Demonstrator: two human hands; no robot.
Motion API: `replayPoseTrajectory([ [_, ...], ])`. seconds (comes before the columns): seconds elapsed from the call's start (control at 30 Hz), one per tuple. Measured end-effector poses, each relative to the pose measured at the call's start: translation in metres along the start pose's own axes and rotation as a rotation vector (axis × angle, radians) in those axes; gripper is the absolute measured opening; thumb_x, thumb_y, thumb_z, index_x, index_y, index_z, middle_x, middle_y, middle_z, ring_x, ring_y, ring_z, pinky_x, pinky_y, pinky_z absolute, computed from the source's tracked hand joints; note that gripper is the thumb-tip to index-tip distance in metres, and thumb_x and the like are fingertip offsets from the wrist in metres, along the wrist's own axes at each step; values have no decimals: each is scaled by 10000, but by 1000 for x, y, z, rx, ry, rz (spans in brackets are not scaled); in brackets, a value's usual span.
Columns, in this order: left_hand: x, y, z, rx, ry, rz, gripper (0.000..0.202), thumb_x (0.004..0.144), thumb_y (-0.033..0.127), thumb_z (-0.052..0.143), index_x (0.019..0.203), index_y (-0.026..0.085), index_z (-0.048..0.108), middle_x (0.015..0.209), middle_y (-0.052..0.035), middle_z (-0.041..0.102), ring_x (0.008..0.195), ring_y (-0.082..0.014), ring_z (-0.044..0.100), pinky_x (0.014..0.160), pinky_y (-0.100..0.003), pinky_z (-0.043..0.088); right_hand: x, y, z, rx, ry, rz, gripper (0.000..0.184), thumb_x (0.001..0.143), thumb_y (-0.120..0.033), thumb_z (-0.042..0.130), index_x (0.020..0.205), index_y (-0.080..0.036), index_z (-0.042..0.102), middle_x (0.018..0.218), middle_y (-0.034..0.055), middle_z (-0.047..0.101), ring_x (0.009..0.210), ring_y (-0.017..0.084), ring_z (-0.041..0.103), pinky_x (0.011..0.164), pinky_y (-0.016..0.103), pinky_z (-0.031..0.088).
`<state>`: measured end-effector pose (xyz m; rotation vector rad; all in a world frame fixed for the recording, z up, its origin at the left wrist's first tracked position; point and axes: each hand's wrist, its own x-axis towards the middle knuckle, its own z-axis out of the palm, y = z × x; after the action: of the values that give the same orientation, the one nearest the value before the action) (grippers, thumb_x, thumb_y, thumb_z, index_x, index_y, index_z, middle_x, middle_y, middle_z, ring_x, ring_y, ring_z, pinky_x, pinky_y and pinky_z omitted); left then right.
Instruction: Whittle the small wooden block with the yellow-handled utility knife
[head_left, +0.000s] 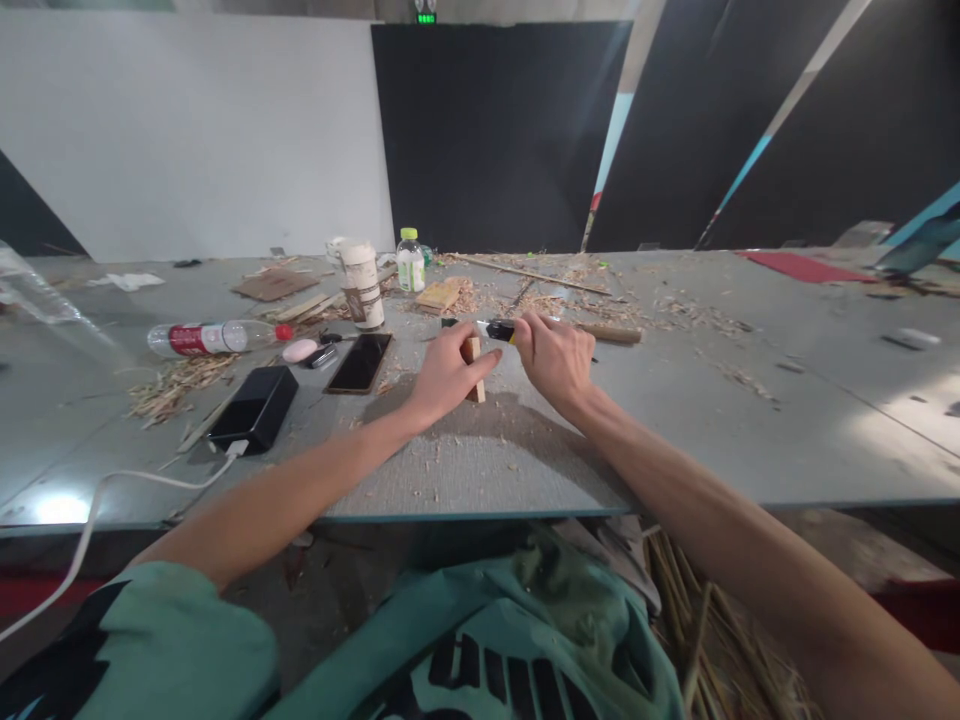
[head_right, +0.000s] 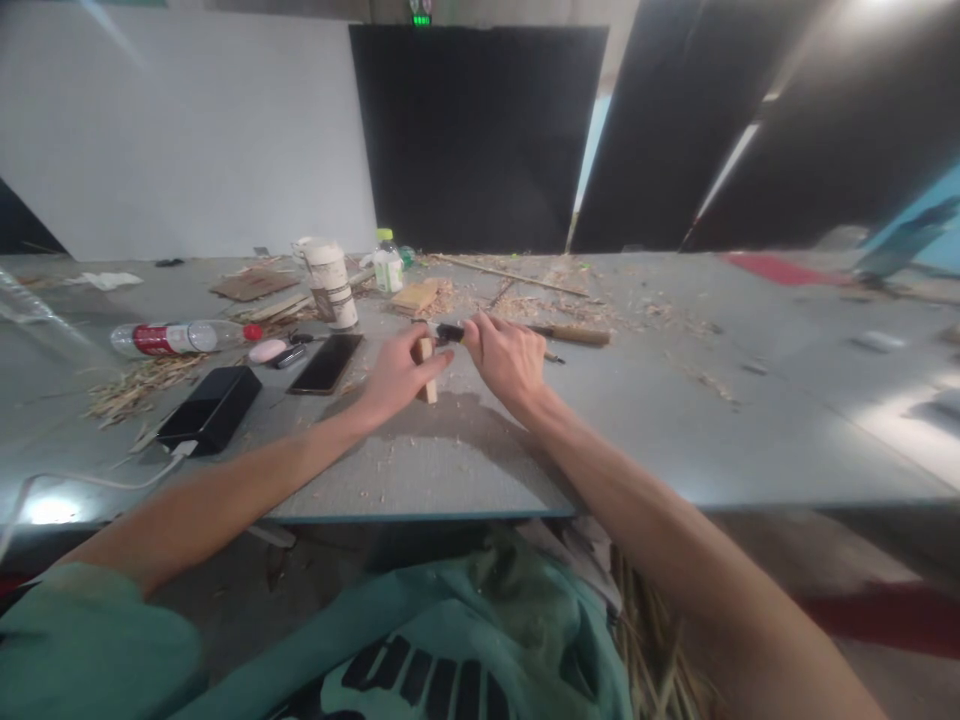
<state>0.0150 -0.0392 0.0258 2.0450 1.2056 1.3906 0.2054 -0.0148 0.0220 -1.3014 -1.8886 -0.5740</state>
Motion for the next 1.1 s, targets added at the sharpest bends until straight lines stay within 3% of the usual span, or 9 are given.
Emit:
replayPoseTrajectory([
  [0.17,2,-3,-2,-46,-19,-52,375,891,410,756,734,225,470,648,40,448,627,-151,433,625,-320,315,-1,7,3,117,-48,-49,538,1119,-414,279,762,-194,617,695,48,673,540,133,477,562,325,197],
  [0.6,5,-10,0,-89,-64,16,423,847,463,807,763,223,468,685,47,413,628,-135,399,621,-314,298,0,10,2,275,-112,-168,475,1092,-380,304,679,-217,472,656,31,593,571,140,426,586,333,205],
  [1.1,4,-5,0,-72,-113,35,444,849,422,805,753,221,421,747,29,446,675,-145,451,654,-324,347,1,7,-3,216,-156,-173,523,1092,-406,263,677,-212,517,656,32,610,567,139,420,579,329,215],
])
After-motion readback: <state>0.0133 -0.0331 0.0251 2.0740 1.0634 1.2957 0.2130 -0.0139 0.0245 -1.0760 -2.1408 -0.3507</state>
